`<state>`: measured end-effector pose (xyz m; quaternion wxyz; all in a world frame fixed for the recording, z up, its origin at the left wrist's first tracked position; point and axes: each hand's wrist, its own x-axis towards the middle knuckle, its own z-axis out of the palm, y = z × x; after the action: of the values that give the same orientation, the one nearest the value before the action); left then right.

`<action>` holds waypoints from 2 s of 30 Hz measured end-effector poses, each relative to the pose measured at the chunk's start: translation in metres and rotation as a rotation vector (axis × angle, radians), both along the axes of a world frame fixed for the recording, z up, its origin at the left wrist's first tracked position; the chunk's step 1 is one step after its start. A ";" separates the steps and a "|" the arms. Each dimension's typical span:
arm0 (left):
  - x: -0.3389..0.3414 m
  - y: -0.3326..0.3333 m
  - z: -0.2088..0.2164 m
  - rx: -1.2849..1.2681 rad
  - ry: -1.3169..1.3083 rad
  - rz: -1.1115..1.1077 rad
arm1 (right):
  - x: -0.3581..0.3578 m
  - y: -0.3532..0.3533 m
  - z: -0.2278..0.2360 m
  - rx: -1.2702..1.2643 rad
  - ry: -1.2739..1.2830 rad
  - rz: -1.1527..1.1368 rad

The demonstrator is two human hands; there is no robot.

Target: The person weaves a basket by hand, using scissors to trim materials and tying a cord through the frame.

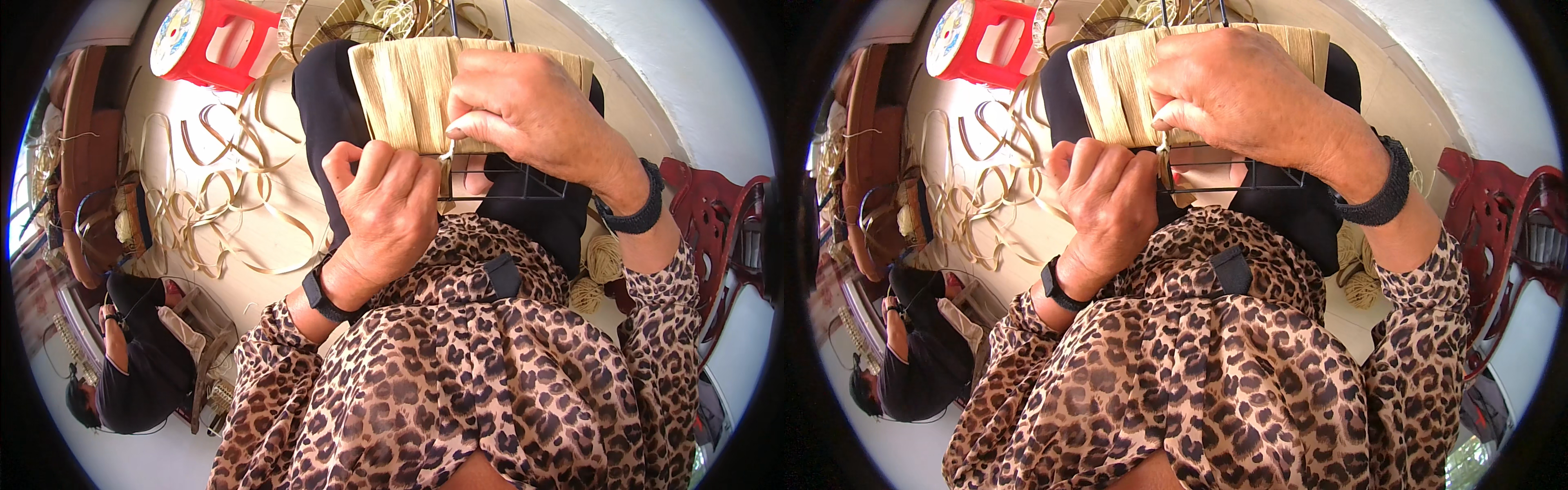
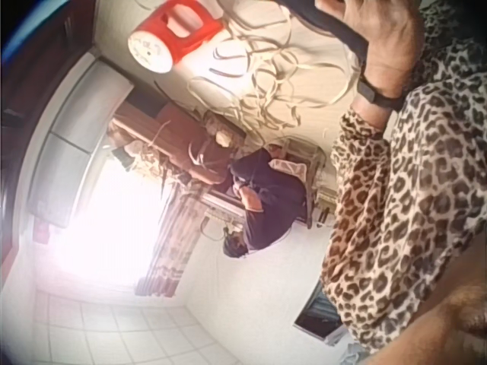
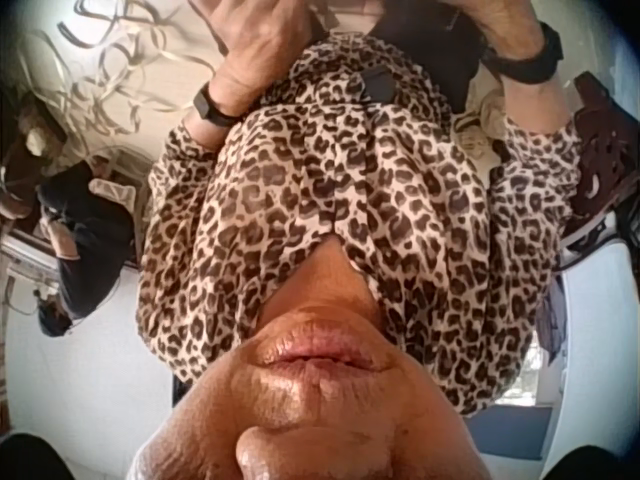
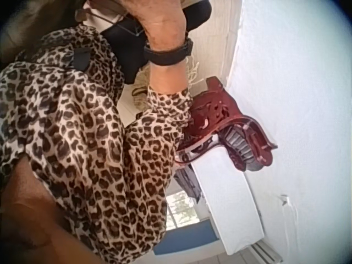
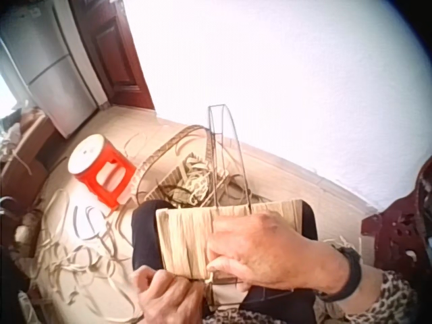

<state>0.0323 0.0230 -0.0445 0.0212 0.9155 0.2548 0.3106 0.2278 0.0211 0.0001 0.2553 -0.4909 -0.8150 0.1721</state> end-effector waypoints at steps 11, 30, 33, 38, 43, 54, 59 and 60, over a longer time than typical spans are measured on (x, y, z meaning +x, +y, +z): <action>0.005 0.003 0.004 0.014 0.040 -0.057 | -0.002 0.004 0.006 0.061 -0.103 0.016; 0.000 -0.007 0.014 -0.443 -0.176 0.154 | -0.004 0.019 0.003 -0.064 -0.083 0.068; 0.006 -0.011 0.018 -0.489 -0.117 0.188 | -0.006 0.019 0.002 -0.117 -0.096 0.032; 0.014 -0.015 0.010 -0.348 -0.085 0.299 | -0.010 0.020 -0.002 -0.046 -0.082 0.061; 0.017 -0.014 0.006 -0.338 -0.094 0.324 | -0.018 0.024 -0.007 0.060 -0.113 0.090; 0.013 -0.019 0.005 -0.388 -0.102 0.321 | -0.006 0.023 -0.002 -0.004 -0.099 0.127; 0.015 -0.019 0.004 -0.369 -0.085 0.309 | -0.011 0.018 -0.001 0.076 -0.165 0.107; 0.015 -0.020 0.004 -0.357 -0.090 0.308 | -0.013 0.015 0.003 0.083 -0.194 0.103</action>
<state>0.0473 0.0028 -0.0406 0.1462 0.8328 0.4411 0.3007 0.2147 0.0364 0.0029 0.1859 -0.4516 -0.8665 0.1030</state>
